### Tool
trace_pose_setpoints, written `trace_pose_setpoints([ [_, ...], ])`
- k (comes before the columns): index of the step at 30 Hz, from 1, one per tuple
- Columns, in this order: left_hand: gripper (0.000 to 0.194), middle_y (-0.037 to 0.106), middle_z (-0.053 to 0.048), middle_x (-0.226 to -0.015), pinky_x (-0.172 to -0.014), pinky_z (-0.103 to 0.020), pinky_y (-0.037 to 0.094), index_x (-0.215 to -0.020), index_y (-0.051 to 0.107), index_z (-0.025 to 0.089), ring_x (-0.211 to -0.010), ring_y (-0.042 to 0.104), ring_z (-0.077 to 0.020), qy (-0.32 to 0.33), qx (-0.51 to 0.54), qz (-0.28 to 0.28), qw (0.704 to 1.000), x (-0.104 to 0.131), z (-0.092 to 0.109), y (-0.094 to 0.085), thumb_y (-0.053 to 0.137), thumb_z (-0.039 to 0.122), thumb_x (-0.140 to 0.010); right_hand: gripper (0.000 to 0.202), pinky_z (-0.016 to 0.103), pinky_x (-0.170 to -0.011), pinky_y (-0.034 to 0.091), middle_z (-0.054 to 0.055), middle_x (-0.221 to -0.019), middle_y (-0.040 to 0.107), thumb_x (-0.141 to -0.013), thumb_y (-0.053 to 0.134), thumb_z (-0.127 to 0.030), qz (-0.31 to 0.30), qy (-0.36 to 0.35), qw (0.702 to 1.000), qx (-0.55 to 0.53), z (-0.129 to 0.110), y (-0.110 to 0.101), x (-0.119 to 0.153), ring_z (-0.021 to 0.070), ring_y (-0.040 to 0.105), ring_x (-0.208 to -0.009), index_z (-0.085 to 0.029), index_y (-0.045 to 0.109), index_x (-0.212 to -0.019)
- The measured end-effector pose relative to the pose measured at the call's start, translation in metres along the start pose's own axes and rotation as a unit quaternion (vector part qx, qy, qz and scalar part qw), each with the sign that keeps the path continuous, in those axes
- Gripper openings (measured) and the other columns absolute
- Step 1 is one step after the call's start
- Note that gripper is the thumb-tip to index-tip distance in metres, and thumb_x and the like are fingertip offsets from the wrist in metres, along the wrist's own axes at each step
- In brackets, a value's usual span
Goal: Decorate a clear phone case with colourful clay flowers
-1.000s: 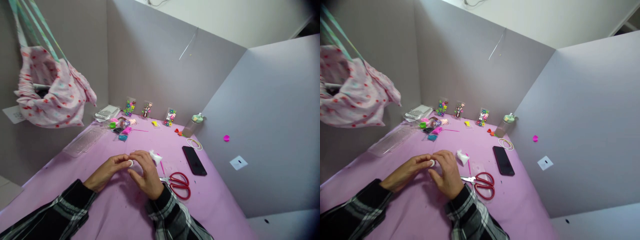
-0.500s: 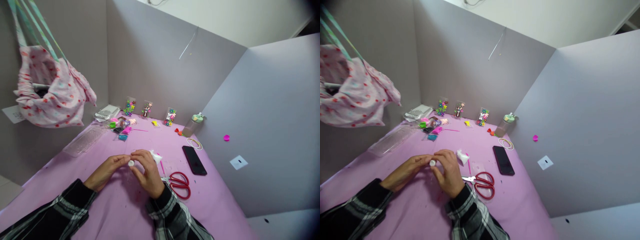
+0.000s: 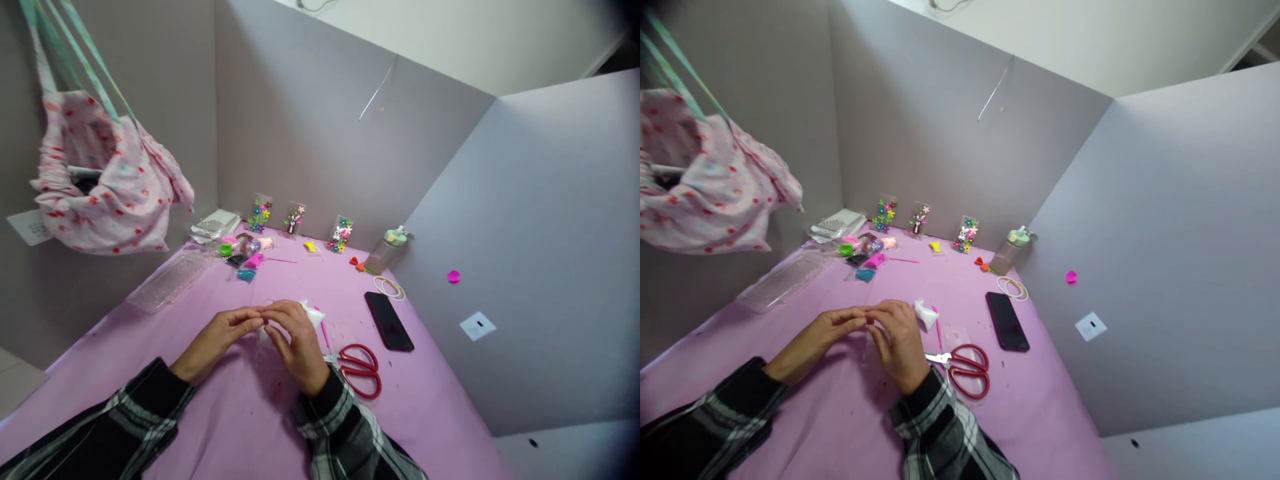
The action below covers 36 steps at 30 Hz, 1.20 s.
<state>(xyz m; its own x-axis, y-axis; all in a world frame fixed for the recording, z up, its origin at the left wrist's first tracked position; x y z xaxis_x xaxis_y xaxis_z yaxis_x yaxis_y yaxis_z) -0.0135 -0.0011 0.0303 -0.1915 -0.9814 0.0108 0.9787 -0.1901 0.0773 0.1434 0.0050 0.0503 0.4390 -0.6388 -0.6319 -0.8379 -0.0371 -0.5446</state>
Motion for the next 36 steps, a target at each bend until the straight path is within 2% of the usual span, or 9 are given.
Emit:
trace_pose_setpoints([
  [3,0.022,0.074,-0.007,-0.109,-0.100,-0.039,0.042,-0.088,0.075,0.021,-0.107,0.062,-0.0272,-0.001,-0.017,0.014,1.000,-0.001,-0.002,-0.003,0.066,0.040,-0.082,0.022,0.037,-0.094,0.045,0.007,-0.106,0.069,-0.094,0.055,-0.012,0.001,0.024,1.000,0.004,0.003,0.000,0.000,0.0200,0.058,-0.104,-0.022,0.066,-0.111],
  [7,0.028,0.071,-0.005,-0.107,-0.092,-0.036,0.044,-0.098,0.072,0.023,-0.102,0.061,-0.0248,0.022,-0.074,0.101,0.992,-0.002,-0.005,-0.016,0.063,0.045,-0.083,0.022,0.032,-0.086,0.048,0.006,-0.102,0.068,-0.094,0.054,-0.010,-0.003,0.089,0.996,0.007,0.012,-0.005,0.001,0.0180,0.061,-0.094,-0.021,0.066,-0.109],
  [10,0.028,0.070,-0.004,-0.106,-0.089,-0.034,0.045,-0.099,0.070,0.023,-0.101,0.060,-0.0234,0.051,-0.098,0.136,0.985,-0.004,-0.006,-0.020,0.063,0.045,-0.083,0.019,0.028,-0.073,0.049,0.004,-0.097,0.066,-0.091,0.062,-0.017,-0.064,0.125,0.989,0.036,0.018,-0.005,0.003,0.0142,0.060,-0.075,-0.021,0.065,-0.109],
  [12,0.028,0.070,-0.004,-0.104,-0.087,-0.033,0.046,-0.098,0.069,0.023,-0.100,0.060,-0.0230,0.058,-0.108,0.144,0.982,-0.004,-0.006,-0.019,0.062,0.045,-0.082,0.025,0.028,-0.071,0.048,0.003,-0.096,0.065,-0.087,0.070,-0.022,-0.119,0.130,0.981,0.087,0.019,-0.002,0.006,0.0142,0.059,-0.072,-0.021,0.064,-0.111],
  [15,0.028,0.069,-0.003,-0.101,-0.081,-0.031,0.047,-0.097,0.068,0.023,-0.095,0.060,-0.0230,0.048,-0.116,0.141,0.982,-0.003,-0.005,-0.016,0.062,0.045,-0.082,0.030,0.030,-0.070,0.048,0.005,-0.096,0.064,-0.081,0.075,-0.021,-0.168,0.116,0.964,0.172,0.019,0.005,0.011,0.0184,0.061,-0.080,-0.019,0.064,-0.109],
  [19,0.027,0.067,-0.001,-0.097,-0.079,-0.030,0.046,-0.097,0.068,0.022,-0.093,0.059,-0.0231,0.032,-0.112,0.132,0.984,-0.001,-0.003,-0.015,0.063,0.045,-0.082,0.015,0.030,-0.068,0.048,0.004,-0.088,0.063,-0.081,0.069,-0.011,-0.160,0.090,0.963,0.199,0.016,0.010,0.014,0.0200,0.062,-0.081,-0.020,0.065,-0.091],
  [23,0.028,0.067,-0.003,-0.098,-0.081,-0.032,0.046,-0.100,0.067,0.021,-0.092,0.060,-0.0226,0.021,-0.100,0.110,0.989,-0.002,-0.006,-0.014,0.061,0.044,-0.084,0.017,0.030,-0.074,0.050,0.003,-0.091,0.066,-0.085,0.065,-0.011,-0.118,0.096,0.974,0.166,0.017,0.006,0.010,0.0185,0.063,-0.083,-0.020,0.062,-0.099],
  [29,0.031,0.067,-0.006,-0.103,-0.090,-0.035,0.047,-0.105,0.064,0.020,-0.102,0.061,-0.0233,0.009,-0.024,0.000,1.000,-0.004,-0.012,-0.002,0.069,0.039,-0.081,0.019,0.032,-0.079,0.052,0.007,-0.095,0.068,-0.089,0.061,-0.014,-0.052,0.052,0.994,0.079,0.011,0.003,0.005,0.0197,0.063,-0.088,-0.018,0.064,-0.107],
  [36,0.031,0.068,-0.005,-0.101,-0.089,-0.033,0.045,-0.105,0.061,0.020,-0.098,0.062,-0.0211,-0.004,0.002,0.011,1.000,-0.002,-0.008,-0.003,0.070,0.036,-0.080,0.038,0.036,-0.090,0.052,0.011,-0.115,0.062,-0.086,0.064,-0.013,-0.055,0.018,0.995,0.076,0.005,0.005,0.006,0.0222,0.059,-0.106,-0.018,0.058,-0.124],
])
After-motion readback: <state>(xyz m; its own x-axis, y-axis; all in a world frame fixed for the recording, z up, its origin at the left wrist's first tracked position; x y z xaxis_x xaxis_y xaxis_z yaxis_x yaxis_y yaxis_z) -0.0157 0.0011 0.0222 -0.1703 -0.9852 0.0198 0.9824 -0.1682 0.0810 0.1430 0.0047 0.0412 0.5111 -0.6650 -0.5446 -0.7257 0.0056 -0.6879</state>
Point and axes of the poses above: each hand's wrist, its own x-axis away from the middle knuckle, its own y-axis out of the palm, z = x × y, the point moved 3 cm from there along -x, towards the middle knuckle
